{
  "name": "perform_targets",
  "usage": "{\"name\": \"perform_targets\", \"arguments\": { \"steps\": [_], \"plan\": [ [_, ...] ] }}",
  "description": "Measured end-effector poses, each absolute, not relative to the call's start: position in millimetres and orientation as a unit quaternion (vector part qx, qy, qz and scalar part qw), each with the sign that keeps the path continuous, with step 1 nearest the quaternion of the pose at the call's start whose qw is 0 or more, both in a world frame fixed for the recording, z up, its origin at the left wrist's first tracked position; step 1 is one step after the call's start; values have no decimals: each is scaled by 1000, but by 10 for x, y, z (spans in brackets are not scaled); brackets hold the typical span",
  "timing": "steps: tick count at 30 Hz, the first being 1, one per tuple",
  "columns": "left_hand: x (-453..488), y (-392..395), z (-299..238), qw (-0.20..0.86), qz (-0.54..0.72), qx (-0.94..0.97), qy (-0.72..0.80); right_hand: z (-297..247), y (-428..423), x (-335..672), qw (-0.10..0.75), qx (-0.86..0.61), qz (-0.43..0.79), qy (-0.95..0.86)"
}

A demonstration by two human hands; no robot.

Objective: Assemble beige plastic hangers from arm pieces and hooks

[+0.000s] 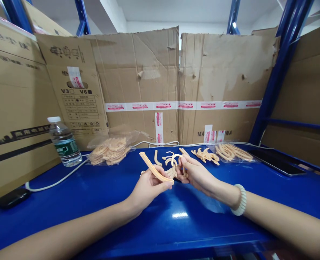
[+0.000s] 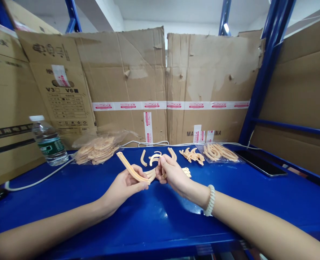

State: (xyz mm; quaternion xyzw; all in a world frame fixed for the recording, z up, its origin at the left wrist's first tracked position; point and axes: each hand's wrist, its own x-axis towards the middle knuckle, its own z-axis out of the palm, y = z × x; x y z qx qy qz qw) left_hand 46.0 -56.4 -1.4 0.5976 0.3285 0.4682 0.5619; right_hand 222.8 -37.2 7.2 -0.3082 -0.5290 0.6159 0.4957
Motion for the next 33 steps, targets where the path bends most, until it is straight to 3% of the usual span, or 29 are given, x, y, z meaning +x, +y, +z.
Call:
{"name": "perform_targets", "arguments": {
  "steps": [22, 33],
  "plan": [
    [424, -498, -76, 548, 465, 618, 319, 81, -405, 2239, 488, -360, 575, -550],
    [432, -513, -47, 503, 474, 634, 347, 66, -403, 2204, 435, -339, 571, -608]
  ]
}}
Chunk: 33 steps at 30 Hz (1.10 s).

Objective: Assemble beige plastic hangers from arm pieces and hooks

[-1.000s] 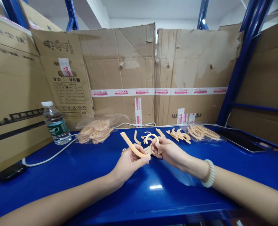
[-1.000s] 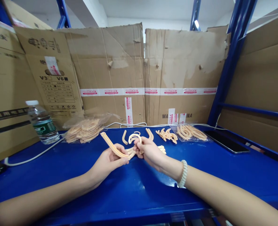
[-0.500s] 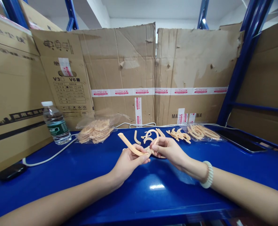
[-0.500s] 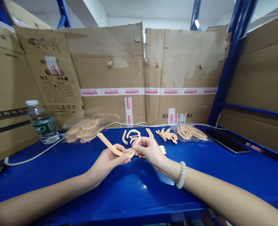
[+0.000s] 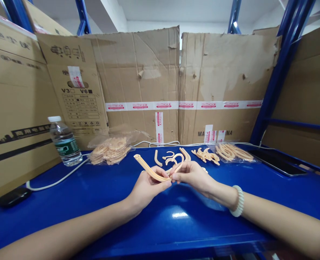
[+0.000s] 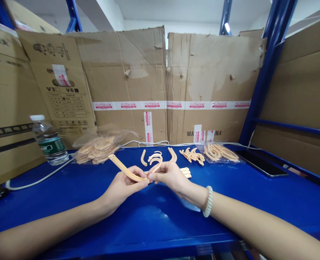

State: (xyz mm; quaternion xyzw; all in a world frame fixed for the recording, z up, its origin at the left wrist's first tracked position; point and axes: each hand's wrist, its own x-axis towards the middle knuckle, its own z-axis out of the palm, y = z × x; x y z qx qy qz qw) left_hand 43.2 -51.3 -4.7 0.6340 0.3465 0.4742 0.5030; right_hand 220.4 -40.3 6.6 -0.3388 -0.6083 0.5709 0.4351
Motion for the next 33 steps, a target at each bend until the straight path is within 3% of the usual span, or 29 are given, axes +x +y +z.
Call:
{"name": "perform_targets", "arguments": {
  "steps": [19, 33],
  "plan": [
    [405, -536, -31, 529, 485, 611, 335, -21, -376, 2234, 362, -325, 643, -592],
    [397, -519, -35, 544, 490, 603, 318, 34, -396, 2219, 374, -324, 649, -578]
  ]
}}
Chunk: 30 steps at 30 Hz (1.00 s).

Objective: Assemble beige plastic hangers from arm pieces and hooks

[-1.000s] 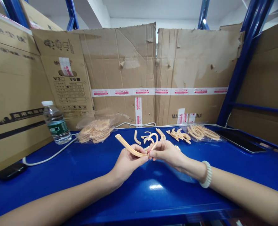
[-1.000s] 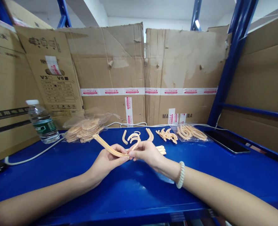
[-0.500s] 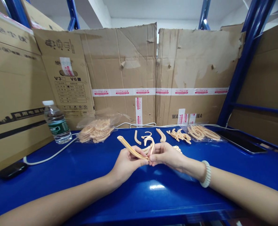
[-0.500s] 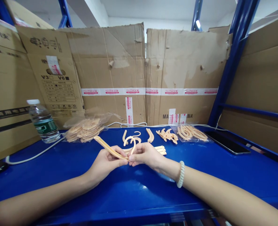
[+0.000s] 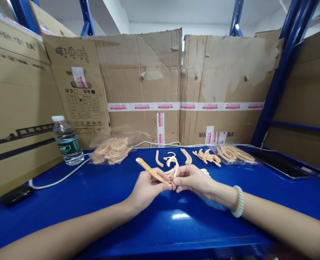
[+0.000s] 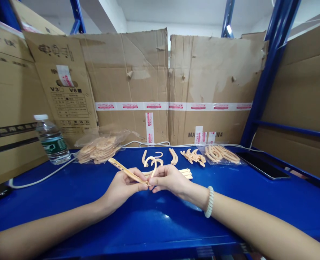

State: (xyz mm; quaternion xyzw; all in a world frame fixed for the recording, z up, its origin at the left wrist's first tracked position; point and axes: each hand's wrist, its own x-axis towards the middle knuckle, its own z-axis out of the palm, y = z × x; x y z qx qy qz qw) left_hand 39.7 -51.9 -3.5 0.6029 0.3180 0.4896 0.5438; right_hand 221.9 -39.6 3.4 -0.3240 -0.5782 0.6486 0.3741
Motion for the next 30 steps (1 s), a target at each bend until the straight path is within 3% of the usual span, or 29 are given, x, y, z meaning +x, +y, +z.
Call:
{"name": "perform_targets", "arguments": {
  "steps": [20, 30],
  "plan": [
    [440, -599, -29, 541, 479, 618, 309, -17, -474, 2137, 396, -333, 630, -579],
    [436, -565, -44, 542, 481, 590, 356, 46, -559, 2092, 447, -340, 607, -562]
  ]
}}
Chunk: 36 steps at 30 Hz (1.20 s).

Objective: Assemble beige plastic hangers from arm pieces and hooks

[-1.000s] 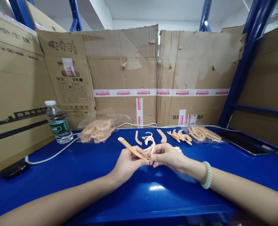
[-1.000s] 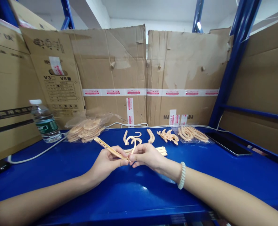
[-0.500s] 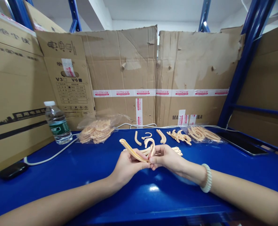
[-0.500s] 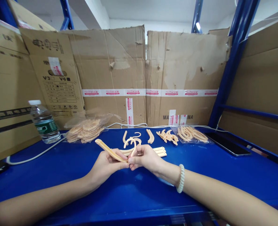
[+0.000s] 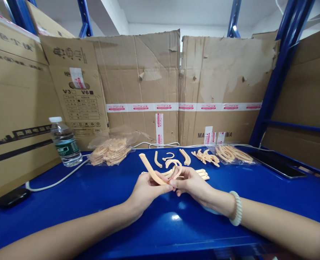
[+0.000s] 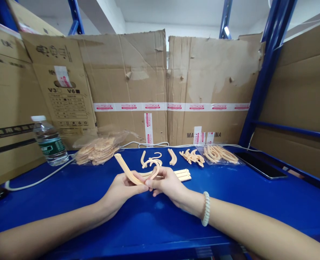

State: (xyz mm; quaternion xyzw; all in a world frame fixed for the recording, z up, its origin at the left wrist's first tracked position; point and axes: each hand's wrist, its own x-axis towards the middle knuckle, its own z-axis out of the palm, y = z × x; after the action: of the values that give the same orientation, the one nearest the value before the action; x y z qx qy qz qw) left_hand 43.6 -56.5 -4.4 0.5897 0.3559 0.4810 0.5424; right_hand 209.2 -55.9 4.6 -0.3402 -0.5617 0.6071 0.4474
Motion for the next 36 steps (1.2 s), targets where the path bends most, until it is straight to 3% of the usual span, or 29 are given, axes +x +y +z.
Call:
{"name": "perform_targets", "arguments": {
  "steps": [8, 14, 18, 22, 26, 36],
  "plan": [
    [447, -541, -10, 621, 452, 569, 294, -1, -514, 2095, 452, -319, 558, -618],
    [453, -555, 28, 625, 456, 516, 368, 67, -437, 2134, 456, -323, 474, -681],
    [454, -555, 37, 631, 469, 490, 377, 149, -152, 2368, 509, -358, 265, -736],
    [448, -550, 27, 628, 470, 491, 380, 151, 195, 2719, 290, -351, -7, -890],
    [439, -548, 15, 633, 473, 485, 375, 91, 363, 2900, 137, -329, -37, -933],
    [444, -538, 2, 633, 480, 480, 372, 5, 467, 2881, 156, -323, -51, -932]
  ]
}}
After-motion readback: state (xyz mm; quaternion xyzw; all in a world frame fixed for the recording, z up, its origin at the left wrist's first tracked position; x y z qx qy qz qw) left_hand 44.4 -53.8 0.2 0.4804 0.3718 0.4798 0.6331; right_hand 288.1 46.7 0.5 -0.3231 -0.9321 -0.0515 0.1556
